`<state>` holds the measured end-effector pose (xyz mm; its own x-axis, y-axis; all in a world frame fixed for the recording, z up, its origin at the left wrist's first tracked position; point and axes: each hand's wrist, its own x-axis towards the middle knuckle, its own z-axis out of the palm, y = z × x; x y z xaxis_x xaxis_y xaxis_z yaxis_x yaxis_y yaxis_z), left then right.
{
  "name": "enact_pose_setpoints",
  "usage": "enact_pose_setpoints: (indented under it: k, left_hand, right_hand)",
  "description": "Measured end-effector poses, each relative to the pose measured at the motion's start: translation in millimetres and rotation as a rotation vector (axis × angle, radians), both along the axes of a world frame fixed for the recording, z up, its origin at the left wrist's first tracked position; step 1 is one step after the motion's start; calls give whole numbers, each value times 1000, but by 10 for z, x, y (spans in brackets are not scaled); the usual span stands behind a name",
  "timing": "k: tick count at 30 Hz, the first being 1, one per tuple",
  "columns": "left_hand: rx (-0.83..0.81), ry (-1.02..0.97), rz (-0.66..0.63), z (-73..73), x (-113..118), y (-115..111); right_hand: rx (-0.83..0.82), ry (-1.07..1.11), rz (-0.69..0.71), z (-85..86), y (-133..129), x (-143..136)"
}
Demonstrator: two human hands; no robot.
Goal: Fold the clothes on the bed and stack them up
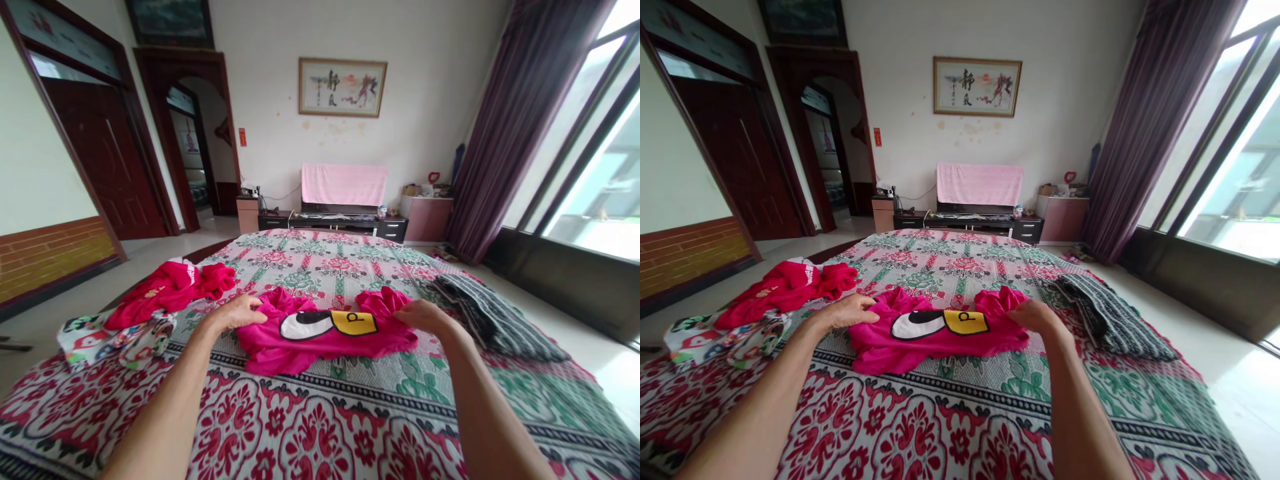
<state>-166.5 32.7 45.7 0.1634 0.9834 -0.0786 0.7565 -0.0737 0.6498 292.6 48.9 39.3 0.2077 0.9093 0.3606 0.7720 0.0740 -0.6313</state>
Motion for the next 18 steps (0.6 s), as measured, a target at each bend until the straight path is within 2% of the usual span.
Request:
enact_pose_setpoints:
  k: [2, 3, 5, 7, 9, 13, 15, 18]
  left_hand:
    - [78, -52, 74, -37, -15, 50]
    - [112, -60, 130, -57, -19, 79]
    - [172, -38, 223, -90, -3, 126]
    - [208, 15, 254, -99, 62, 142]
    - [246, 77, 213, -97, 174, 124]
    - [374, 230, -2, -167, 433, 60]
    - [382, 307, -54, -251, 519, 45]
    - [364, 391, -92, -357, 572, 44]
  right_hand:
    - [-150, -185, -75, 119, -74, -149]
    - [-168, -243, -104, 169, -104, -239]
    - [-131, -314, -99, 214, -139, -421]
    - [-123, -354, -40, 166, -136, -582]
    - [-129, -364, -5, 42, -103, -703]
    - [-169, -398, -30, -237, -32, -811]
    - [-176, -438, -43, -307, -19, -810]
    - [-194, -455, -18, -325, -13, -766]
